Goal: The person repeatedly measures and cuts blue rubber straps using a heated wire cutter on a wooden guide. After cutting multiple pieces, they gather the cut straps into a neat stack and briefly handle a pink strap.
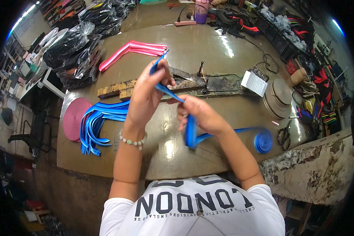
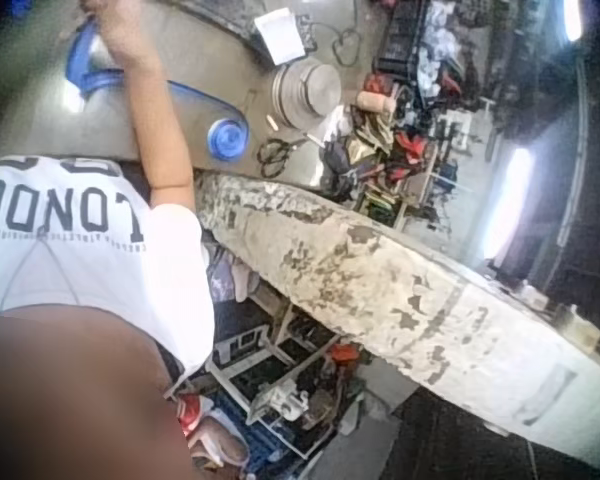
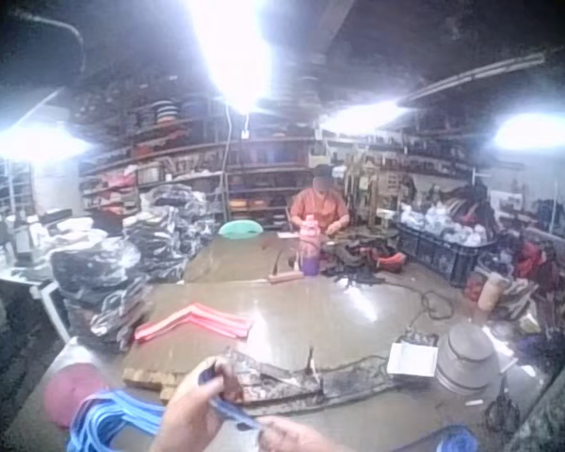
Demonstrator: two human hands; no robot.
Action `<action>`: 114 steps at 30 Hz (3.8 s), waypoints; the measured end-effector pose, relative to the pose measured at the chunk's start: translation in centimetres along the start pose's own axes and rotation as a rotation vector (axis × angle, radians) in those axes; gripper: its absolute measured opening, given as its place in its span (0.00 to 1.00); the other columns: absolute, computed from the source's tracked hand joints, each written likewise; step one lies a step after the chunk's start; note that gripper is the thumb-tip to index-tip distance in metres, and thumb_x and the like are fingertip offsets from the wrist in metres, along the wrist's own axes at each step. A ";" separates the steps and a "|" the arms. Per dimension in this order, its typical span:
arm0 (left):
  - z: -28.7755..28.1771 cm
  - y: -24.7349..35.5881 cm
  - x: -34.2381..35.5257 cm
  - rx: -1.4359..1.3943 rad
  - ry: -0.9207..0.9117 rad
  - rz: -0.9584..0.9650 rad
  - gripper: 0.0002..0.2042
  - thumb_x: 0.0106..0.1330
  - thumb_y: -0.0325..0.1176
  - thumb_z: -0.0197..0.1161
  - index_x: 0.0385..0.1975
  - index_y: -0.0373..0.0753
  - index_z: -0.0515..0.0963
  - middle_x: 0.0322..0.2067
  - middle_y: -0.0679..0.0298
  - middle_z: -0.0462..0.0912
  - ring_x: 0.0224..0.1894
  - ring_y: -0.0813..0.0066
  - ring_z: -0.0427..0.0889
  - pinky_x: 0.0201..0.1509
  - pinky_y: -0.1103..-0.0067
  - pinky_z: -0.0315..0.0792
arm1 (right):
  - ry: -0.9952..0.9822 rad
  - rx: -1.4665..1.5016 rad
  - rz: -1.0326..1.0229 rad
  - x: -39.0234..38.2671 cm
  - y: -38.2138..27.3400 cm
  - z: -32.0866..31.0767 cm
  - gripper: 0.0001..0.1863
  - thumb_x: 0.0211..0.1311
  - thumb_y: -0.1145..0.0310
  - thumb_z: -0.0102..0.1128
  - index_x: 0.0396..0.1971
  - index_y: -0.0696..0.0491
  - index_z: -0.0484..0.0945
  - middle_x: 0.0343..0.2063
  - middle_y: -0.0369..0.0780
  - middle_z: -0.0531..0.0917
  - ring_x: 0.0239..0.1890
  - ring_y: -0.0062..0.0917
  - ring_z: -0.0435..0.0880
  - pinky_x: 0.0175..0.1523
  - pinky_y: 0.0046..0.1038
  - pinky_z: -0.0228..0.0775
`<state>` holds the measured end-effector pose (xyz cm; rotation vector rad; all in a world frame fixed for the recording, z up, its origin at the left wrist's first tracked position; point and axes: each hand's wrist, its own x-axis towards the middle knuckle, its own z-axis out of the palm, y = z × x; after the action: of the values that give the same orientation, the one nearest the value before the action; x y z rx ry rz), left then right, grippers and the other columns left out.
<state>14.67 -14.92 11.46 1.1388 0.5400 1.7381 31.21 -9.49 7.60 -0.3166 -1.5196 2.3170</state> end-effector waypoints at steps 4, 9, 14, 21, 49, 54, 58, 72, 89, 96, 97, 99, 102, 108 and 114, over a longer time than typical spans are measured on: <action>-2.1 0.7 2.5 0.378 0.160 -0.032 0.21 0.71 0.44 0.46 0.50 0.31 0.70 0.30 0.70 0.70 0.30 0.86 0.67 0.35 0.88 0.62 | 0.181 -0.067 -0.087 -0.9 -3.5 -3.0 0.16 0.65 0.55 0.54 0.33 0.54 0.75 0.14 0.25 0.62 0.15 0.08 0.60 0.18 0.13 0.49; -7.9 -0.7 5.2 0.483 0.312 -0.221 0.15 0.66 0.41 0.58 0.41 0.34 0.78 0.22 0.73 0.73 0.23 0.89 0.68 0.25 0.92 0.60 | 0.439 -0.560 -0.061 -1.9 -6.5 -5.7 0.13 0.61 0.59 0.61 0.28 0.54 0.76 0.13 0.25 0.66 0.13 0.07 0.58 0.18 0.14 0.45; -13.8 -6.0 7.2 0.565 0.408 -0.355 0.13 0.61 0.40 0.64 0.32 0.34 0.81 0.24 0.70 0.78 0.23 0.85 0.72 0.28 0.87 0.65 | 0.545 -0.658 0.037 -1.0 -6.5 -7.9 0.15 0.58 0.58 0.63 0.29 0.55 0.77 0.14 0.26 0.69 0.14 0.07 0.60 0.18 0.14 0.46; -15.4 -11.2 7.4 1.353 0.500 -0.201 0.19 0.51 0.42 0.69 0.38 0.35 0.80 0.24 0.57 0.83 0.30 0.66 0.82 0.35 0.72 0.73 | 0.481 -0.658 0.107 1.4 -6.0 -10.5 0.14 0.58 0.59 0.62 0.28 0.57 0.77 0.16 0.30 0.73 0.17 0.10 0.66 0.21 0.15 0.54; -14.7 -10.7 7.2 1.458 0.625 -0.361 0.20 0.52 0.47 0.66 0.43 0.44 0.76 0.29 0.65 0.84 0.37 0.63 0.82 0.41 0.67 0.72 | 0.521 -0.476 0.244 2.0 0.1 -17.4 0.12 0.61 0.59 0.58 0.22 0.47 0.72 0.14 0.24 0.64 0.15 0.09 0.57 0.20 0.16 0.45; -14.6 -10.6 7.1 1.496 0.643 -0.372 0.18 0.52 0.50 0.65 0.32 0.42 0.78 0.27 0.62 0.83 0.34 0.61 0.82 0.37 0.67 0.72 | 0.552 -0.508 0.244 2.3 0.6 -17.6 0.11 0.61 0.59 0.58 0.23 0.48 0.73 0.15 0.25 0.66 0.15 0.10 0.59 0.20 0.16 0.46; -15.0 -10.1 7.3 1.521 0.568 -0.435 0.20 0.52 0.53 0.64 0.21 0.40 0.79 0.23 0.58 0.82 0.30 0.59 0.81 0.33 0.68 0.72 | 0.527 -0.559 0.178 2.5 0.9 -17.8 0.11 0.61 0.58 0.58 0.24 0.48 0.73 0.16 0.26 0.67 0.16 0.10 0.60 0.20 0.16 0.47; -16.8 -7.7 7.8 0.864 0.478 -0.421 0.18 0.60 0.43 0.60 0.26 0.31 0.80 0.29 0.56 0.84 0.29 0.63 0.83 0.33 0.70 0.74 | 0.669 -0.442 0.107 -0.2 -2.2 -15.5 0.13 0.60 0.57 0.60 0.26 0.50 0.73 0.16 0.25 0.68 0.15 0.08 0.60 0.20 0.14 0.49; -4.9 -10.9 -6.6 1.288 0.010 -0.282 0.13 0.54 0.27 0.64 0.39 0.33 0.77 0.32 0.52 0.79 0.35 0.60 0.79 0.41 0.72 0.73 | 0.643 -0.976 0.041 -0.5 8.6 -7.2 0.15 0.49 0.66 0.65 0.37 0.56 0.79 0.22 0.44 0.81 0.25 0.30 0.81 0.33 0.30 0.71; -5.0 -11.0 -7.0 1.236 0.108 -0.311 0.09 0.51 0.26 0.66 0.32 0.32 0.79 0.29 0.53 0.77 0.31 0.63 0.78 0.37 0.74 0.73 | 0.650 -1.011 0.026 -0.1 8.7 -6.2 0.13 0.48 0.66 0.64 0.33 0.56 0.80 0.23 0.46 0.82 0.27 0.34 0.82 0.34 0.32 0.72; -5.0 -11.0 -7.0 1.233 0.121 -0.312 0.09 0.51 0.26 0.66 0.32 0.32 0.80 0.29 0.54 0.77 0.31 0.63 0.78 0.37 0.74 0.73 | 0.662 -1.008 0.011 -0.1 8.7 -6.3 0.12 0.48 0.66 0.64 0.33 0.56 0.80 0.23 0.46 0.82 0.27 0.35 0.82 0.34 0.32 0.72; -5.1 -11.1 -7.1 1.218 0.117 -0.296 0.10 0.51 0.26 0.66 0.32 0.32 0.80 0.28 0.54 0.77 0.31 0.64 0.78 0.37 0.74 0.73 | 0.641 -1.014 0.025 0.0 8.6 -6.4 0.12 0.48 0.66 0.64 0.32 0.56 0.81 0.23 0.46 0.82 0.27 0.35 0.82 0.34 0.33 0.72; -5.1 -11.2 -7.2 1.195 0.129 -0.292 0.10 0.51 0.26 0.66 0.33 0.32 0.80 0.28 0.54 0.77 0.31 0.64 0.78 0.37 0.74 0.73 | 0.624 -1.053 0.041 0.2 8.4 -6.4 0.11 0.49 0.66 0.64 0.31 0.56 0.80 0.23 0.45 0.82 0.27 0.36 0.82 0.34 0.34 0.72; -5.0 -11.1 -7.2 1.166 0.145 -0.306 0.09 0.51 0.26 0.65 0.32 0.32 0.80 0.28 0.54 0.77 0.32 0.64 0.78 0.38 0.74 0.73 | 0.586 -1.634 -0.164 0.5 8.9 -3.9 0.07 0.50 0.71 0.58 0.28 0.58 0.79 0.28 0.46 0.79 0.33 0.40 0.77 0.38 0.35 0.69; -5.1 -11.2 -7.2 1.167 0.140 -0.308 0.09 0.52 0.26 0.65 0.32 0.32 0.79 0.28 0.54 0.77 0.32 0.62 0.78 0.38 0.74 0.73 | 0.279 -1.520 -0.097 0.7 7.9 -4.6 0.07 0.53 0.74 0.52 0.29 0.61 0.77 0.35 0.46 0.73 0.41 0.42 0.70 0.47 0.37 0.65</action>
<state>16.30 -15.61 -2.65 1.5604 1.8502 1.1718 30.99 -8.25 -1.49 -0.8032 -2.6617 0.5593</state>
